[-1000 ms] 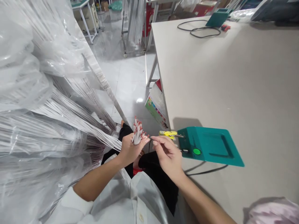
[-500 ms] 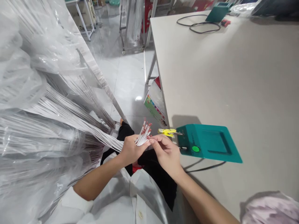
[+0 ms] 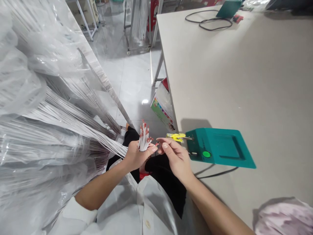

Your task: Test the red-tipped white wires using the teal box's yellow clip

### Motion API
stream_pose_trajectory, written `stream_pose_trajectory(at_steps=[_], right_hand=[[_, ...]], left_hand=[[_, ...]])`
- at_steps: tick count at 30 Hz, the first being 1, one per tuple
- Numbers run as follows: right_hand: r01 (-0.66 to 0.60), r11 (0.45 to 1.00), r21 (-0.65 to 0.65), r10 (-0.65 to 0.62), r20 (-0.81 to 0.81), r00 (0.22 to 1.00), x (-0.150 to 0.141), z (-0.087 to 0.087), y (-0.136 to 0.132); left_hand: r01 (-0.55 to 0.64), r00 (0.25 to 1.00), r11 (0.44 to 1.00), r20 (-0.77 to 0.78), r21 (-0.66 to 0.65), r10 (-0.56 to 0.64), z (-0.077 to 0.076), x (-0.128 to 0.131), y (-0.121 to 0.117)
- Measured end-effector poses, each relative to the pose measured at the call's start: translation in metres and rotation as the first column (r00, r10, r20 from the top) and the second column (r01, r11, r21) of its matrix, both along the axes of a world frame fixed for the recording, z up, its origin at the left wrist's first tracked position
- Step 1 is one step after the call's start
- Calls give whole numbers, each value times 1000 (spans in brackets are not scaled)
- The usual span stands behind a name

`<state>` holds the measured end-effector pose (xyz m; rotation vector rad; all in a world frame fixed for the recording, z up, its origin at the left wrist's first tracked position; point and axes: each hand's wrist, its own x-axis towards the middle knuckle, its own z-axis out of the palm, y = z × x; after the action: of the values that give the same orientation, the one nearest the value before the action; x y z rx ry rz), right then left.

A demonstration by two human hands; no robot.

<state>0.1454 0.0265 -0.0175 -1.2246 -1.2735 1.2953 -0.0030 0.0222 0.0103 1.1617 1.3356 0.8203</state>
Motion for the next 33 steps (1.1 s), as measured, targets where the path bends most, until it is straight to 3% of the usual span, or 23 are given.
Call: stream_pose_trajectory(at_steps=[6,12,17,24,28,33], right_hand=[[-170,975,146,167,34,985,9,1,5],[-358,927,112,356,31,934,16,14,11],[-265,964,25,266,-153,952,8,8,6],[-189,971,-145,110,-431,896,-7,-9,-5],[-139,975,-172,55,-420,906,-8,-9,-7],[-74,978,-193,2,-348,937,-6,-9,-8]], left_hand=[[61,995,998,79,-22,-59,-11,-3,-2],[104,986,991,138,-80,-93,-11,-9,2],[84,961,978,276,-192,-29,-9,-10,4],[48,881,985,473,-167,37,-21,-3,0],[4,857,986,508,-166,82,-27,1,-3],[-12,934,995,353,-96,45,-27,1,-7]])
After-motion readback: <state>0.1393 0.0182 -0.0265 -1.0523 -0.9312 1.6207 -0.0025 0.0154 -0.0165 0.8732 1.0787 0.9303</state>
